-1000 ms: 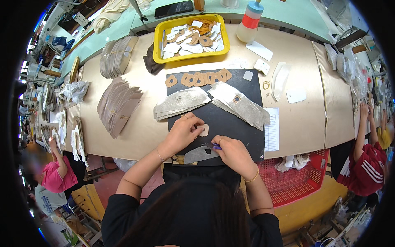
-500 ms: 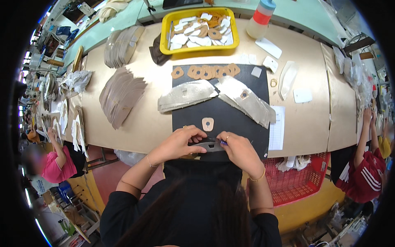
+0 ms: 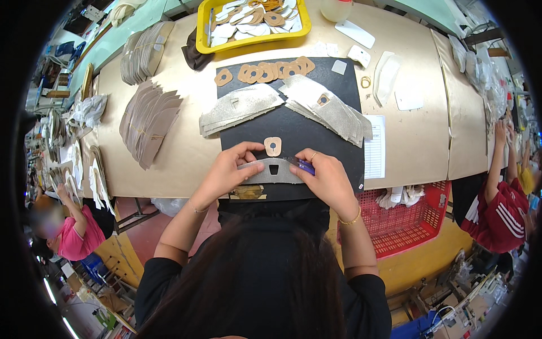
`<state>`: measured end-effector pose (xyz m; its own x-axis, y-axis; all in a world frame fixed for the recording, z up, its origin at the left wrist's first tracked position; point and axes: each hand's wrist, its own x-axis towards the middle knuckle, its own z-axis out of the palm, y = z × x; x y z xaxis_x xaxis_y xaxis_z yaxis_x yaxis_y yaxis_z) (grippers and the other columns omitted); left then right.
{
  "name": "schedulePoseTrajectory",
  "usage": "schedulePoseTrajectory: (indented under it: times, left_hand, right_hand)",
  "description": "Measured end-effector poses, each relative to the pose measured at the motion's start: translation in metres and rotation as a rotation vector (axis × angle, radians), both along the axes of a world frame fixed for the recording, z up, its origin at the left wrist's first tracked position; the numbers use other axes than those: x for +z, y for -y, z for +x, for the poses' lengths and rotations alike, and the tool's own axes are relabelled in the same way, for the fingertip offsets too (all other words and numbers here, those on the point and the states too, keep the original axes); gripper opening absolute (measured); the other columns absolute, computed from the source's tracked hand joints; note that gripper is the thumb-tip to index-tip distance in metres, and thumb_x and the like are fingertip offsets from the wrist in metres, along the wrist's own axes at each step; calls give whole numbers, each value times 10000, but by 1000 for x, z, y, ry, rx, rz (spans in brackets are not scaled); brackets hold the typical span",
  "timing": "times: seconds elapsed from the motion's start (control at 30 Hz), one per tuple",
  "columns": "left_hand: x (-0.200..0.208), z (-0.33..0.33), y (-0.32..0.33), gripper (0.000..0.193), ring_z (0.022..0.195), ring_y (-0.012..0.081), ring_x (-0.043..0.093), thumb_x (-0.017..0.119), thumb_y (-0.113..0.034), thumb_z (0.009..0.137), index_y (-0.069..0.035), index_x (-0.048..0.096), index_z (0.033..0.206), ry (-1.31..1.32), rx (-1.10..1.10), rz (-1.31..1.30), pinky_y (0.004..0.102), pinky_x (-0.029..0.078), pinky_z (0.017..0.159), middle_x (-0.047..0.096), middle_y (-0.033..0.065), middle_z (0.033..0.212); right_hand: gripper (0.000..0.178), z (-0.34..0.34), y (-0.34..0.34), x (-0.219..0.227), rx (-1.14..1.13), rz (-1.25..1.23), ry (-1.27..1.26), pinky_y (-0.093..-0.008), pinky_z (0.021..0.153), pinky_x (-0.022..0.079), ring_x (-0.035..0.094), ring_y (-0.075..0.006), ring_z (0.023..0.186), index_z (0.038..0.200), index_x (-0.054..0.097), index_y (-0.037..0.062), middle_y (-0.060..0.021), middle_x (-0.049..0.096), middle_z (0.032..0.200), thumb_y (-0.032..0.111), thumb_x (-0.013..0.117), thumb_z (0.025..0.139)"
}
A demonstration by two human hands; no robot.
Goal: The person uses a small cutting tool to trim and shape light-colored fabric pieces on a worktable. They repeatedly pick up pieces, cut along edges, and place finished pieces into a yellow tray while other workers are visible in the background.
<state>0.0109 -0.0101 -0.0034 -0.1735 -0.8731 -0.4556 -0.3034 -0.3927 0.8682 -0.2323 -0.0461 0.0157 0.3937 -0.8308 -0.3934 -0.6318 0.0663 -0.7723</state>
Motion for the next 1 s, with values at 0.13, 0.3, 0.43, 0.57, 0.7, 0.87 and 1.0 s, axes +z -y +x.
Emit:
schedulePoseTrajectory:
  times: [0.13, 0.3, 0.43, 0.57, 0.7, 0.87, 1.0]
  left_hand:
    - [-5, -2, 9, 339, 697, 32, 540, 748, -94, 881, -23, 663, 1201, 7, 67, -17, 192, 444, 621, 601, -13, 853]
    - [-7, -3, 18, 319, 690, 41, 541, 762, -124, 874, -22, 689, 1167, -98, 132, -27, 200, 441, 604, 611, -6, 858]
    - [-10, 2, 21, 296, 698, 72, 563, 774, -138, 858, -18, 719, 1123, 53, 69, -192, 223, 452, 622, 620, 19, 849]
    - [-15, 3, 23, 302, 721, 119, 578, 779, -134, 840, -16, 727, 1113, 122, 50, -348, 253, 458, 661, 611, 57, 823]
    - [-16, 3, 22, 307, 746, 143, 587, 778, -130, 838, -14, 726, 1117, 146, 42, -296, 270, 465, 695, 616, 72, 811]
    - [-16, 2, 23, 299, 748, 145, 589, 778, -129, 836, -11, 730, 1106, 162, 41, -300, 271, 471, 703, 627, 75, 814]
    - [-19, 3, 24, 295, 740, 146, 587, 780, -127, 832, -6, 733, 1097, 168, 39, -336, 272, 471, 700, 629, 77, 811]
  right_hand:
    - [308, 8, 8, -5, -80, -141, 6, -374, 706, 522, 684, -341, 798, 999, 662, 23, -169, 689, 871, 251, 784, 832]
    - [359, 16, 20, -11, -101, -252, -5, -332, 718, 515, 665, -263, 759, 1038, 641, 15, -146, 679, 848, 239, 812, 814]
    - [358, 21, 24, -15, -63, -288, -53, -349, 724, 521, 679, -295, 787, 1037, 637, 23, -156, 679, 849, 238, 810, 810]
    - [313, 24, 24, -18, -43, -310, -75, -369, 709, 526, 688, -309, 805, 1012, 627, 42, -143, 690, 876, 237, 787, 827]
    - [289, 24, 23, -20, -48, -309, -85, -376, 697, 527, 691, -309, 804, 991, 621, 53, -130, 695, 882, 239, 776, 835]
    - [296, 24, 24, -19, -48, -302, -86, -369, 689, 524, 686, -300, 779, 991, 624, 46, -134, 687, 861, 227, 787, 824]
    - [282, 25, 24, -18, -35, -304, -119, -378, 684, 528, 691, -300, 787, 982, 623, 59, -120, 695, 874, 245, 776, 834]
